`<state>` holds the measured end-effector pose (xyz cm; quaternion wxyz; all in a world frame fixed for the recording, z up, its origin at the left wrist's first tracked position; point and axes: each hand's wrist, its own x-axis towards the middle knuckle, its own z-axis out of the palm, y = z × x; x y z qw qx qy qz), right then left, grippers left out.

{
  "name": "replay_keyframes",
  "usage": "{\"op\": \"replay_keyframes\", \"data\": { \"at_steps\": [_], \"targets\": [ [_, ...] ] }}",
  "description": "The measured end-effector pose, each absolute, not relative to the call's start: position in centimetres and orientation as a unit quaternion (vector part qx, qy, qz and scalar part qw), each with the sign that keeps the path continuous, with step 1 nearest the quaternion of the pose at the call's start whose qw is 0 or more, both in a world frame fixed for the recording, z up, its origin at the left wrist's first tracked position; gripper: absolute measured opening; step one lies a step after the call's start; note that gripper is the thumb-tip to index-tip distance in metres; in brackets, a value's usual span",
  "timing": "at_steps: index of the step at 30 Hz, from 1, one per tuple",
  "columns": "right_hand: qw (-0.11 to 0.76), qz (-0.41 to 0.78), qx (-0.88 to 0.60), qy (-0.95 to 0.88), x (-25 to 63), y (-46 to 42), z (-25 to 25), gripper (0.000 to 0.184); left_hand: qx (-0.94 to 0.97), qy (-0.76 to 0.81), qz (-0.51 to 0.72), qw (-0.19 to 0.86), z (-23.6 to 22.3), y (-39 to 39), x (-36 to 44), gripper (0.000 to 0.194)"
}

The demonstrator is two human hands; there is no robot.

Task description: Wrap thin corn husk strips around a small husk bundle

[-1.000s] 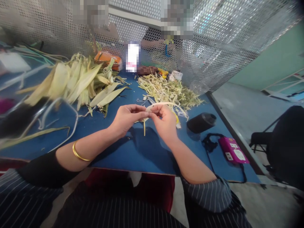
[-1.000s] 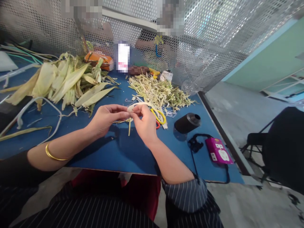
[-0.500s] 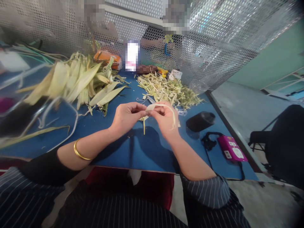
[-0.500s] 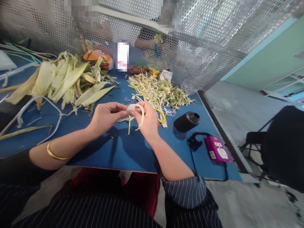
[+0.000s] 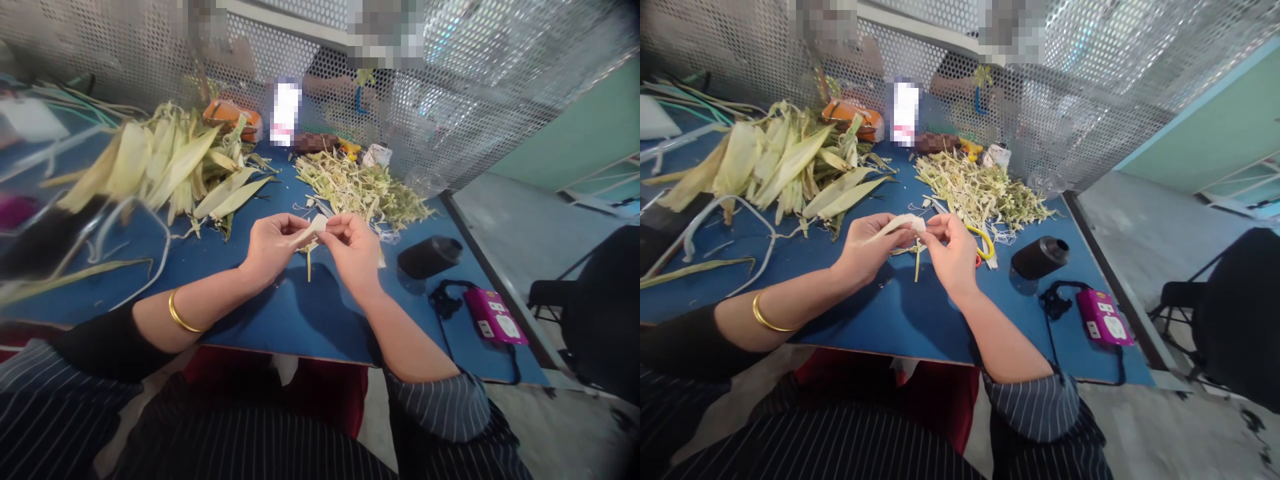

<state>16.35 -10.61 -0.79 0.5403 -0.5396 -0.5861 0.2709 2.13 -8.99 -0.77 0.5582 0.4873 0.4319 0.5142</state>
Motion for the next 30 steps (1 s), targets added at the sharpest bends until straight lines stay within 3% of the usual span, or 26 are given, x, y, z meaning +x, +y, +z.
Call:
{"op": "replay_keyframes", "data": {
  "at_steps": [9,12,17,20,24,30],
  "targets": [
    [0.502,0.398,-0.516,-0.569,17.4,-9.9,-0.7,0.027,0.543,0.425,0.421,0.589,0.1,-8.5,1.0,0.018],
    [0.513,0.347,-0.496,-0.608,17.4,-10.0,-0.9,0.023,0.509,0.426,0.434,0.609,0.4,-8.4,1.0,0.016],
    [0.467,0.1,-0.467,-0.744,17.2,-10.8,-0.4,0.003,0.428,0.403,0.445,0.676,0.1,-8.1,0.9,0.015],
    [0.434,0.013,-0.433,-0.79,17.3,-10.9,-0.3,0.011,0.408,0.395,0.446,0.692,-0.1,-8.0,0.9,0.017],
    [0.436,-0.018,-0.418,-0.797,17.5,-10.6,-0.5,0.011,0.393,0.402,0.443,0.698,0.0,-8.2,0.9,0.021],
    [0.449,0.051,-0.446,-0.772,17.3,-10.5,-0.8,0.007,0.392,0.408,0.433,0.702,0.1,-8.5,1.1,0.016]
  ]
}}
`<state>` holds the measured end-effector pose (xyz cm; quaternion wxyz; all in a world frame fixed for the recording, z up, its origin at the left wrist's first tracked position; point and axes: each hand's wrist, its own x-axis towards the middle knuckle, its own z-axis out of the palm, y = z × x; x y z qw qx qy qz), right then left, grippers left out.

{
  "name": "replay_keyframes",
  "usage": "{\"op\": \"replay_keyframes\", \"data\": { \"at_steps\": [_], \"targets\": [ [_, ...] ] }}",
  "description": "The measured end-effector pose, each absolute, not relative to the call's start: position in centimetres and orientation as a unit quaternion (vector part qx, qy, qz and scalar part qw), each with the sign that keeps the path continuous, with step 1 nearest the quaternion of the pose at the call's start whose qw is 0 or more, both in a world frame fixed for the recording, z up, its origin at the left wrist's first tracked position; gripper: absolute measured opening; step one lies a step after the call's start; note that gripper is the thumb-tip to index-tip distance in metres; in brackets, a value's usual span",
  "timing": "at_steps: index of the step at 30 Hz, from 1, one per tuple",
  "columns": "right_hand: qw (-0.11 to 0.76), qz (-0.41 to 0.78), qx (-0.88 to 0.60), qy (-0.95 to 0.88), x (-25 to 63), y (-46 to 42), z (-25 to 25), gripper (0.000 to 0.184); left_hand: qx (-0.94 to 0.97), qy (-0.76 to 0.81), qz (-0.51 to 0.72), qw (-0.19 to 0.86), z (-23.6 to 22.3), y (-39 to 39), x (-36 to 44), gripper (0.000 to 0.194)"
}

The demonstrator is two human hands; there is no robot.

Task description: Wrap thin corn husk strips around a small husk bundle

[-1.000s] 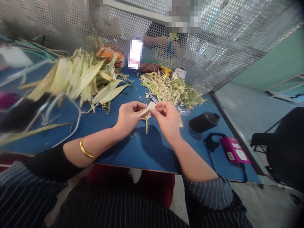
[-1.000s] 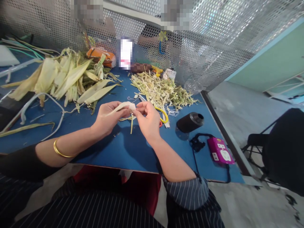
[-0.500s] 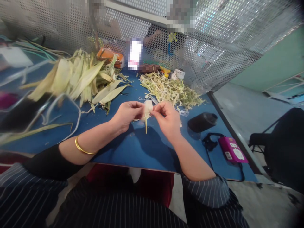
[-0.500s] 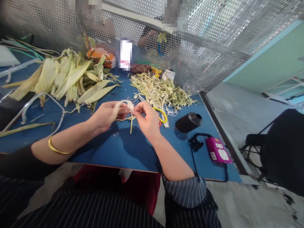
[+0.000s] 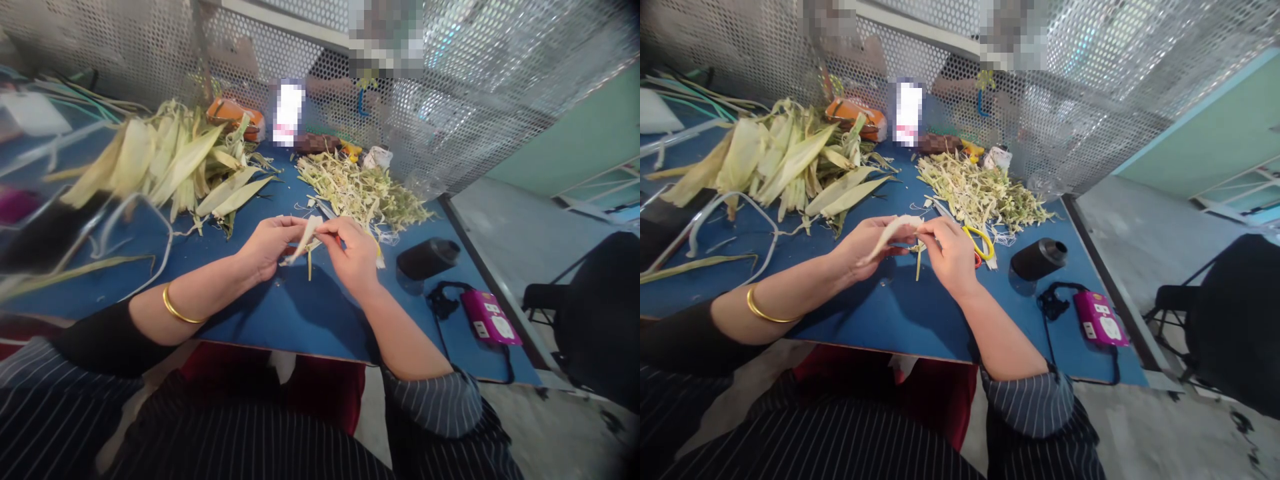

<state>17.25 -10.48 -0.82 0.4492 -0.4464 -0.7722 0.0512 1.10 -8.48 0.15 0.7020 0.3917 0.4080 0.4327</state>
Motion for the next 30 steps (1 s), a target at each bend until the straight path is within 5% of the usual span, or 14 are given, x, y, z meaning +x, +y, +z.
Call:
{"op": "replay_keyframes", "data": {
  "at_steps": [12,30],
  "targets": [
    [0.428,0.052,-0.482,-0.763,17.06,-10.51,-0.89,0.009,0.371,0.407,0.437,0.711,-0.44,-8.59,1.5,0.018],
    [0.528,0.29,-0.528,-0.598,17.05,-10.11,-0.99,0.021,0.524,0.401,0.465,0.591,-0.24,-9.09,1.67,0.023]
  ]
}}
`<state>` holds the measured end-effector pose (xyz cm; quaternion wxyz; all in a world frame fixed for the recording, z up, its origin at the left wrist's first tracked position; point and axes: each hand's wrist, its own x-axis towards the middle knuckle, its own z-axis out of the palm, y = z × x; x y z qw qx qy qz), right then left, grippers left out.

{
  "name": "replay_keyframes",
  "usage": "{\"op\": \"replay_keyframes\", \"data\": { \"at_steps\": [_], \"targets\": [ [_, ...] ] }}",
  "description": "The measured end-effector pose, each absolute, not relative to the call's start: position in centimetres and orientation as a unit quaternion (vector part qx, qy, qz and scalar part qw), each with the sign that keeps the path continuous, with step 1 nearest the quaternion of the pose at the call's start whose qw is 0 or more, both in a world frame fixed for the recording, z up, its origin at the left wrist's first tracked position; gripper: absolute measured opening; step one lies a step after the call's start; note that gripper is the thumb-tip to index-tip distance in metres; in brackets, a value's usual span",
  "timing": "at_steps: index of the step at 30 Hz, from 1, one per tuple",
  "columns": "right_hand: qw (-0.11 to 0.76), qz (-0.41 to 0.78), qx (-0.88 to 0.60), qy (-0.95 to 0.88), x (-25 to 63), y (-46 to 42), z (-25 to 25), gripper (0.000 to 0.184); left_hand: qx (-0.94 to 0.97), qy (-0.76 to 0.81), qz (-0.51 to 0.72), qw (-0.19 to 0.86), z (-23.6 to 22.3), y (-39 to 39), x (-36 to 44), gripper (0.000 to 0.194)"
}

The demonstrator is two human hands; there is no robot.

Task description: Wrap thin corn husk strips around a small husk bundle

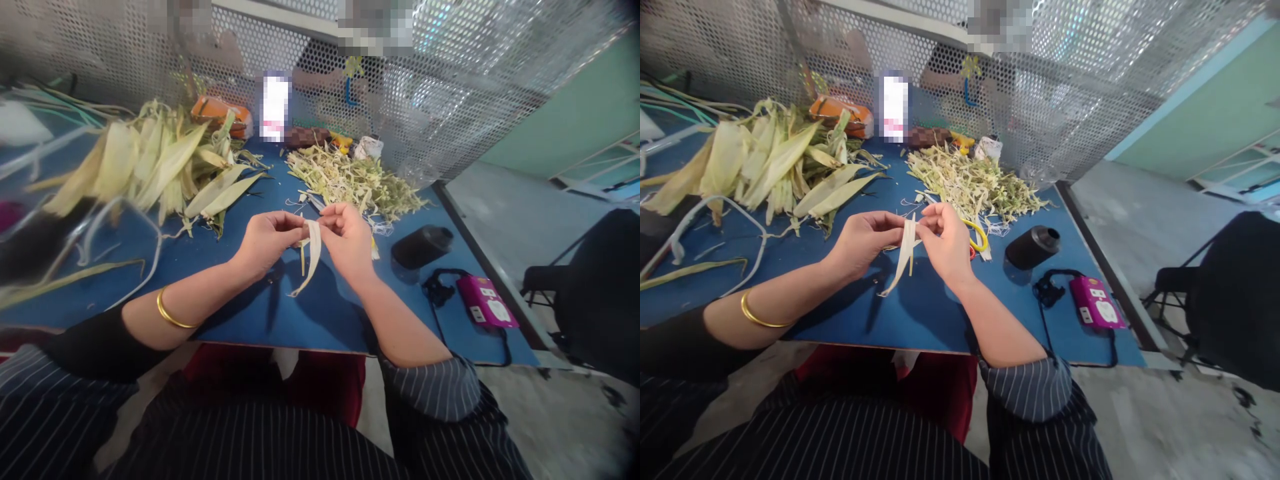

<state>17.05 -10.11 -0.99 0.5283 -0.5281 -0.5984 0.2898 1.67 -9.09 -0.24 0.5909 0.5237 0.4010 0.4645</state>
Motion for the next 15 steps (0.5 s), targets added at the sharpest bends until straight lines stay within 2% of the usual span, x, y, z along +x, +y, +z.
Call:
{"op": "replay_keyframes", "data": {
  "at_steps": [4,10,15],
  "targets": [
    [0.543,0.347,-0.51,-0.57,16.99,-9.82,-1.14,0.025,0.507,0.413,0.472,0.591,-0.37,-8.94,1.89,0.02],
    [0.554,0.376,-0.499,-0.551,17.04,-9.57,-1.27,0.028,0.446,0.393,0.44,0.673,-0.38,-8.8,1.76,0.021],
    [0.545,0.389,-0.502,-0.548,17.07,-9.66,-1.2,0.028,0.458,0.395,0.438,0.664,-0.6,-8.64,1.53,0.017]
  ]
}}
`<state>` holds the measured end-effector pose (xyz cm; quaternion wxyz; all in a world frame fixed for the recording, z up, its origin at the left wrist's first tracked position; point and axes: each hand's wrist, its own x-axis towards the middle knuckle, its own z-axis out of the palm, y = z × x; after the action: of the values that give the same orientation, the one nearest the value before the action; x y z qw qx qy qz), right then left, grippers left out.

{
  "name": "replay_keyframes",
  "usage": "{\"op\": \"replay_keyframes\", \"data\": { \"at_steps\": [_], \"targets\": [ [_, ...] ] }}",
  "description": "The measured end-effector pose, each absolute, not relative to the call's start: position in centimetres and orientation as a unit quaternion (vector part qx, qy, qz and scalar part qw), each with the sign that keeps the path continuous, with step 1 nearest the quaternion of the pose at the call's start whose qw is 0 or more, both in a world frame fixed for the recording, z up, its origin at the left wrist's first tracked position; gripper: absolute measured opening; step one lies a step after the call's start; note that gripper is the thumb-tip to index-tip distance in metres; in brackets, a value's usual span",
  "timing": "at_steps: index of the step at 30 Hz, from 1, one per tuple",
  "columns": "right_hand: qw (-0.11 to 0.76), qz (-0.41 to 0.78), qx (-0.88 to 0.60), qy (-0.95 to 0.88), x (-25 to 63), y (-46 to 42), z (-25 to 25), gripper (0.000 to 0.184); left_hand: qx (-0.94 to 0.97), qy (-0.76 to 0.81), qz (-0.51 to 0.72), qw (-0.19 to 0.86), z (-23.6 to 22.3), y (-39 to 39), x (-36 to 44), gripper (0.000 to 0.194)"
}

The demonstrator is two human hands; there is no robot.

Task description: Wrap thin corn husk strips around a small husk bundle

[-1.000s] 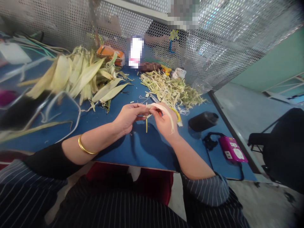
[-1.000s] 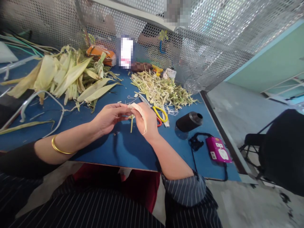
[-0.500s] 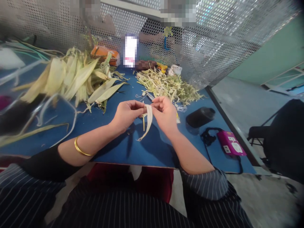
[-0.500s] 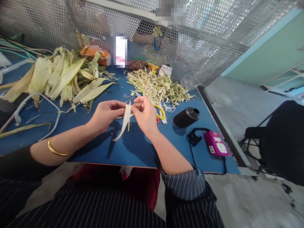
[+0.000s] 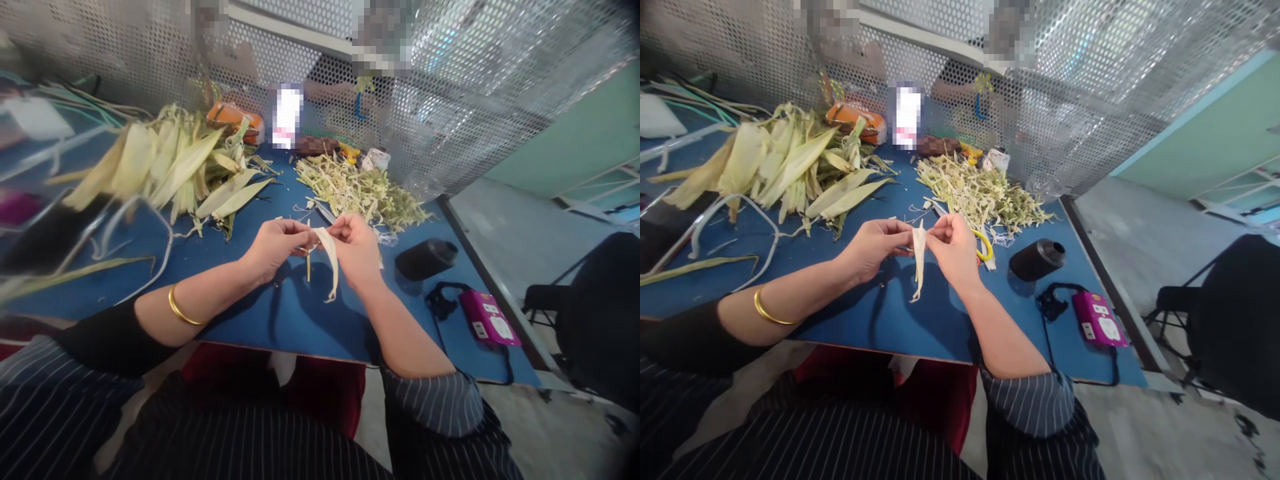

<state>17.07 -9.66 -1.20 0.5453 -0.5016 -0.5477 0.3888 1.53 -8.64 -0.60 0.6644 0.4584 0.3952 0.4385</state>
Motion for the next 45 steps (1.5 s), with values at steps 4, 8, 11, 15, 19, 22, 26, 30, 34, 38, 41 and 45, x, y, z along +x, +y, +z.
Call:
{"op": "replay_keyframes", "data": {
  "at_steps": [4,8,11,15,19,22,26,30,34,38,41,45],
  "targets": [
    [0.545,0.394,-0.501,-0.545,17.0,-9.7,-1.2,0.028,0.449,0.415,0.422,0.669,-0.9,-8.3,1.4,0.016],
    [0.538,0.405,-0.508,-0.538,17.1,-9.5,-1.5,0.027,0.453,0.446,0.422,0.647,-0.9,-8.1,1.4,0.016],
    [0.534,0.392,-0.499,-0.559,17.1,-9.5,-1.7,0.025,0.445,0.435,0.43,0.654,-0.8,-8.1,1.5,0.012],
    [0.517,0.266,-0.503,-0.639,17.0,-10.1,-1.6,0.012,0.399,0.423,0.445,0.681,-0.5,-8.2,1.4,0.01],
    [0.463,0.12,-0.475,-0.739,17.0,-10.7,-1.0,0.006,0.363,0.418,0.451,0.699,-0.3,-8.2,1.3,0.017],
    [0.439,0.061,-0.458,-0.771,17.2,-10.8,-0.7,0.009,0.356,0.426,0.442,0.704,-0.3,-8.1,1.2,0.02],
    [0.438,0.045,-0.442,-0.782,17.3,-10.6,-0.7,0.012,0.358,0.416,0.434,0.714,-0.3,-8.0,1.1,0.021],
    [0.45,0.071,-0.455,-0.765,17.2,-10.6,-0.9,0.01,0.362,0.416,0.434,0.712,-0.4,-8.1,1.0,0.016],
    [0.459,0.106,-0.473,-0.745,17.2,-10.6,-0.9,0.009,0.38,0.378,0.432,0.725,-0.9,-7.8,0.9,0.008],
    [0.446,0.085,-0.452,-0.768,17.2,-10.7,-0.7,0.011,0.357,0.402,0.418,0.732,-0.9,-7.7,0.7,0.009],
    [0.449,0.084,-0.458,-0.763,17.2,-10.7,-0.7,0.012,0.35,0.402,0.413,0.738,-0.5,-7.8,0.8,0.009],
    [0.444,0.078,-0.474,-0.756,17.2,-10.5,-0.9,0.01,0.35,0.411,0.405,0.738,-0.2,-8.0,0.9,0.01]
  ]
}}
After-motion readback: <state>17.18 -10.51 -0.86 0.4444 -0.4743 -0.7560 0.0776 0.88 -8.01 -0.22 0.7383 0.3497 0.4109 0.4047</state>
